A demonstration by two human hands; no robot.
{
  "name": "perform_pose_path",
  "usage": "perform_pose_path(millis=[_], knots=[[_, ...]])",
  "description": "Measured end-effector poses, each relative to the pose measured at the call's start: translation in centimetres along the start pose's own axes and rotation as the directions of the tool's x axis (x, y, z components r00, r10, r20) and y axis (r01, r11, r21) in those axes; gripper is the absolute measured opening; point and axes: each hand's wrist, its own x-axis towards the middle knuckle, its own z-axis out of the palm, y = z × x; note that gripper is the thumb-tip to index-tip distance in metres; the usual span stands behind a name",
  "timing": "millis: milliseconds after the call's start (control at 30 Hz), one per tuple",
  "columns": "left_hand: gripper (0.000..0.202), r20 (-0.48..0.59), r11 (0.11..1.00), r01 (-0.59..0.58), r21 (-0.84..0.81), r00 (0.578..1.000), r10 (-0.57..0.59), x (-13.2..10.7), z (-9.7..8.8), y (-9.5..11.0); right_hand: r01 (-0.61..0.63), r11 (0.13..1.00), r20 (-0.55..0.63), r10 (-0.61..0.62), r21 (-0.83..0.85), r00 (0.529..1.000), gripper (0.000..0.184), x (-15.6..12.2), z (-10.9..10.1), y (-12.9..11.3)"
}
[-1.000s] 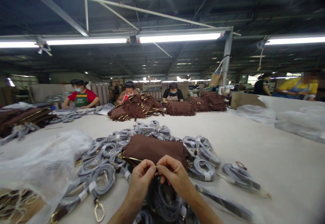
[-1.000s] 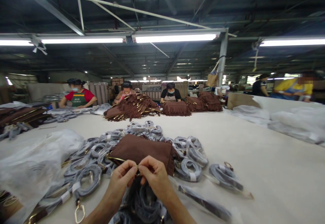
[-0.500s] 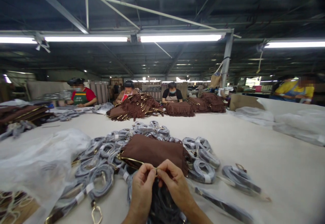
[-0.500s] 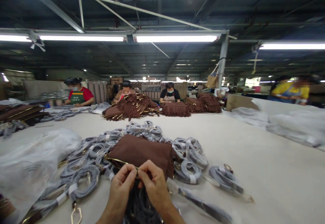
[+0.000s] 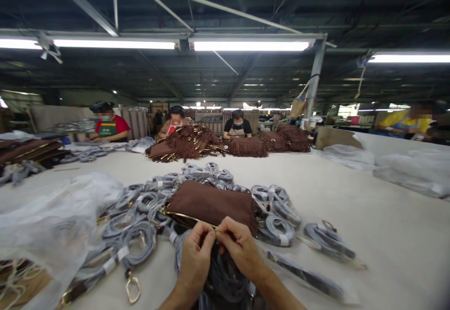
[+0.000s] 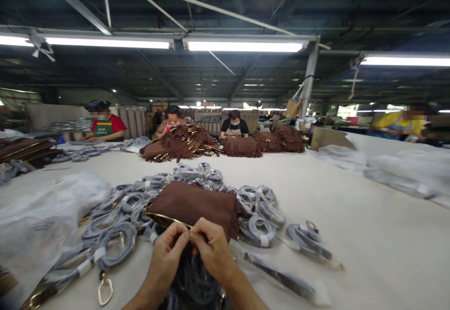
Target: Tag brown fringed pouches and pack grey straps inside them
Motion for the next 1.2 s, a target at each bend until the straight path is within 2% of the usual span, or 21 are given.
perform_pose_path(millis=[67,133,200,267,300,333,367,433,500,567,633,700,767,800,867,933,967,1033,1100,1133,1200], knots=[[0.021,0.063,0.999,0.01,0.038,0.998,-0.012,0.7,-0.4,0.2,-0.03,0.998,0.051,0.033,-0.056,0.998,0.019,0.5,-0.8,-0.3],[0.019,0.17,0.998,0.06,0.028,0.983,-0.064,1.7,-1.3,0.4,-0.077,0.989,0.101,0.09,-0.128,0.991,0.014,1.0,-1.9,-1.0],[0.021,0.253,0.993,0.116,0.031,0.96,-0.12,2.7,-2.5,0.9,-0.071,0.968,0.076,0.091,-0.239,0.993,0.013,1.2,-3.1,-2.1],[0.019,0.28,0.984,0.068,0.166,0.953,-0.113,3.6,-4.2,1.4,-0.022,0.929,0.023,0.032,-0.369,0.999,0.015,0.9,-3.7,-3.5],[0.017,0.281,0.956,-0.018,0.291,0.957,-0.067,3.9,-5.1,1.7,0.021,0.898,0.029,-0.009,-0.44,1.0,0.016,0.5,-3.6,-4.2],[0.019,0.298,0.891,-0.134,0.434,0.955,-0.002,4.2,-5.9,1.9,0.074,0.856,0.071,-0.044,-0.512,0.997,0.017,0.1,-3.2,-4.7],[0.023,0.33,0.783,-0.257,0.566,0.941,0.07,4.4,-6.7,2.1,0.142,0.801,0.15,-0.067,-0.581,0.986,0.018,-0.4,-2.4,-5.1],[0.035,0.415,0.512,-0.449,0.732,0.89,0.187,4.8,-8.0,2.2,0.344,0.647,0.373,-0.098,-0.681,0.923,0.016,-1.4,0.1,-5.1],[0.047,0.494,0.286,-0.536,0.794,0.844,0.211,5.5,-8.7,1.9,0.532,0.464,0.553,-0.104,-0.708,0.827,0.011,-2.0,3.1,-4.4],[0.048,0.538,0.149,-0.559,0.815,0.827,0.163,6.3,-9.1,1.2,0.585,0.319,0.592,-0.088,-0.745,0.801,0.009,-1.9,5.8,-3.1],[0.039,0.552,0.102,-0.56,0.822,0.828,0.1,7.2,-9.3,0.6,0.558,0.239,0.559,-0.069,-0.795,0.826,0.012,-1.5,7.5,-1.9],[0.029,0.542,0.106,-0.547,0.83,0.837,0.077,8.1,-9.2,0.6,0.539,0.206,0.541,-0.053,-0.816,0.839,0.013,-1.0,8.0,-1.1],[0.023,0.519,0.115,-0.526,0.843,0.85,0.09,8.8,-9.0,1.5,0.565,0.172,0.563,-0.068,-0.807,0.824,0.016,-0.9,7.7,-1.0],[0.021,0.508,0.117,-0.517,0.848,0.856,0.1,9.1,-8.9,2.3,0.597,0.159,0.591,-0.091,-0.786,0.802,0.017,-0.9,7.3,-1.2],[0.018,0.5,0.122,-0.513,0.85,0.857,0.123,9.5,-8.5,4.1,0.669,0.175,0.653,-0.143,-0.722,0.743,0.021,-1.1,6.1,-1.9],[0.019,0.51,0.127,-0.525,0.841,0.849,0.137,9.8,-8.1,6.0,0.687,0.27,0.661,-0.195,-0.674,0.725,0.027,-1.4,4.7,-3.0],[0.019,0.519,0.13,-0.535,0.835,0.843,0.142,9.9,-8.0,6.9,0.67,0.34,0.639,-0.216,-0.66,0.738,0.032,-1.5,4.1,-3.6],[0.02,0.535,0.14,-0.553,0.821,0.832,0.145,10.0,-7.7,8.2,0.585,0.49,0.546,-0.238,-0.647,0.803,0.044,-1.6,3.1,-4.9],[0.021,0.545,0.153,-0.563,0.812,0.826,0.145,9.9,-7.7,9.1,0.479,0.598,0.45,-0.212,-0.642,0.868,0.054,-1.5,2.4,-6.0],[0.022,0.548,0.16,-0.566,0.809,0.824,0.145,9.8,-7.7,9.5,0.421,0.621,0.407,-0.175,-0.661,0.897,0.056,-1.3,2.2,-6.3],[0.023,0.555,0.176,-0.573,0.801,0.82,0.142,9.4,-7.7,10.0,0.3,0.6,0.332,-0.06,-0.742,0.942,0.053,-0.5,2.1,-6.5]])
